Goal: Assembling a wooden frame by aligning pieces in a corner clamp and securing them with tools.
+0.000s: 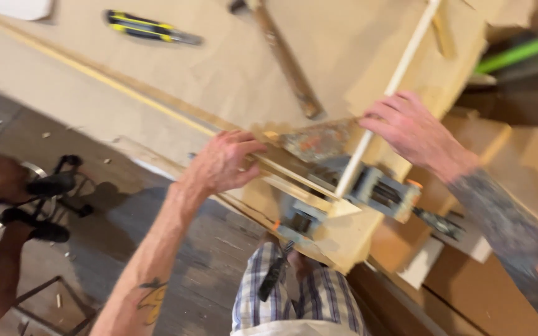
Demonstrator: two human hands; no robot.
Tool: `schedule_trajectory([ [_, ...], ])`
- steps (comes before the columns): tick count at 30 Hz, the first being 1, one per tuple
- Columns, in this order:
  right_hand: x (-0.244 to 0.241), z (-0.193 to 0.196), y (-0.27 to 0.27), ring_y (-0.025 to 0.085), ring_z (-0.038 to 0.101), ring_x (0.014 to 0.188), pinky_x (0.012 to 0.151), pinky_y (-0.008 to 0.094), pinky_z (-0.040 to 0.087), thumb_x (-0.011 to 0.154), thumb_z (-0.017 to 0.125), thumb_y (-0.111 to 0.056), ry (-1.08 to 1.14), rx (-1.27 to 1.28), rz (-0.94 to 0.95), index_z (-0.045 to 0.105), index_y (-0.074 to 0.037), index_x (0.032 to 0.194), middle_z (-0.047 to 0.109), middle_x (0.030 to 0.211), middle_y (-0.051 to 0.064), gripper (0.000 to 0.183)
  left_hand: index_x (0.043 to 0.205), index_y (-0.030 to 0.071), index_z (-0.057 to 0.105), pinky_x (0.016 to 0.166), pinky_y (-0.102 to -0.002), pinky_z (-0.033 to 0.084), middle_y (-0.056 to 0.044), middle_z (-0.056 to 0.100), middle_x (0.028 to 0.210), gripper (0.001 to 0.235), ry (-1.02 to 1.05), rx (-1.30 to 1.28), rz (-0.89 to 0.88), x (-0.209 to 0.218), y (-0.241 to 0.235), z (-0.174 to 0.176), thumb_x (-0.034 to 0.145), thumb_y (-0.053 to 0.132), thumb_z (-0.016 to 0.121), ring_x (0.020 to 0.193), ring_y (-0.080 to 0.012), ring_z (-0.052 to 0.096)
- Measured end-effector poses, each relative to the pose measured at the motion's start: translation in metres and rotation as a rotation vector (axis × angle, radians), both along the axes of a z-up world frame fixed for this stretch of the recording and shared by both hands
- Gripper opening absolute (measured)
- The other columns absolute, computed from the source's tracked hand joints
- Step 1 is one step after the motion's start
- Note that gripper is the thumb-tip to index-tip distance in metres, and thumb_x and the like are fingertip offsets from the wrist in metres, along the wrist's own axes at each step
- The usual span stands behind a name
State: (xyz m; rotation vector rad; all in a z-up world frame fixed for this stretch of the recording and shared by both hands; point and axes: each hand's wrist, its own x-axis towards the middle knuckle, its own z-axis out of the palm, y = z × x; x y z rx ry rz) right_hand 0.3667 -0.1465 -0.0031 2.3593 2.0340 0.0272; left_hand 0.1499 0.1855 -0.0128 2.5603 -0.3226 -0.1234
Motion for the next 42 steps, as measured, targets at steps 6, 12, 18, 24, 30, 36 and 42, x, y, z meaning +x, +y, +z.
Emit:
schedule_trajectory([
  [6,-0.041,0.041,-0.047,0.020,0.060,0.128,0.118,0.045,0.043,0.088,0.067,-0.010,0.124,0.028,-0.388,0.066,-0.018,0.136,0.068,0.139,0.004,0.049,0.123,0.008,0.067,0.085,-0.047,0.050,-0.012,0.068,0.113,0.044,-0.306,0.097,0.440,0.028,0.114,-0.028,0.080,0.007,0.065,0.100,-0.0335,0.063],
  [12,-0.112,0.075,-0.030,0.025,0.070,0.112,0.109,0.042,0.055,0.094,0.070,-0.011,0.230,0.301,-0.661,0.072,0.000,0.123,0.074,0.126,0.017,0.031,0.152,0.011,0.048,0.110,-0.061,0.033,-0.010,0.051,0.154,0.065,-0.278,0.611,0.311,0.097,0.265,-0.099,0.087,0.006,0.056,0.141,-0.0321,0.045],
  [18,-0.172,0.103,0.105,0.029,0.067,0.113,0.104,0.055,0.050,0.083,0.067,-0.006,0.208,0.002,-0.848,0.060,-0.013,0.137,0.065,0.133,0.010,0.055,0.108,0.022,0.075,0.077,-0.044,0.047,-0.008,0.061,0.092,0.035,-0.245,0.319,0.141,0.108,0.223,-0.024,0.075,0.030,0.079,0.082,-0.0314,0.063],
  [24,-0.242,0.124,0.115,0.024,0.059,0.123,0.095,0.042,0.038,0.097,0.051,-0.004,0.024,0.396,-0.878,0.058,-0.016,0.140,0.056,0.146,0.006,0.045,0.109,0.014,0.066,0.061,-0.027,0.053,0.000,0.066,0.082,0.043,0.925,-0.903,0.379,-0.034,-0.031,0.085,0.074,0.009,0.090,0.067,-0.0114,0.058],
  [30,-0.295,0.110,0.038,0.026,0.072,0.115,0.099,0.038,0.054,0.096,0.061,-0.024,0.322,0.614,-1.125,0.074,-0.006,0.116,0.075,0.123,0.013,0.031,0.106,0.008,0.060,0.076,-0.031,0.049,-0.007,0.066,0.101,0.024,0.781,-1.144,-0.023,-0.066,-0.098,0.089,0.093,0.026,0.071,0.087,-0.0162,0.061],
  [36,-0.283,0.033,0.034,0.025,0.078,0.094,0.084,0.031,0.061,0.084,0.083,-0.001,0.409,0.949,-1.318,0.075,-0.004,0.107,0.078,0.105,0.013,0.024,0.122,0.006,0.067,0.093,-0.042,0.048,-0.012,0.062,0.128,0.037,-0.323,-0.036,-0.300,-0.045,-0.098,0.009,0.086,-0.003,0.067,0.117,-0.0285,0.059],
  [42,-0.278,-0.006,0.036,0.036,0.076,0.098,0.084,0.042,0.059,0.087,0.080,0.001,0.476,0.891,-1.312,0.076,-0.005,0.107,0.078,0.108,0.019,0.021,0.119,0.011,0.067,0.099,-0.044,0.037,-0.009,0.060,0.134,0.028,-0.410,0.115,-0.268,-0.052,-0.109,-0.018,0.092,0.005,0.068,0.128,-0.0246,0.052],
])
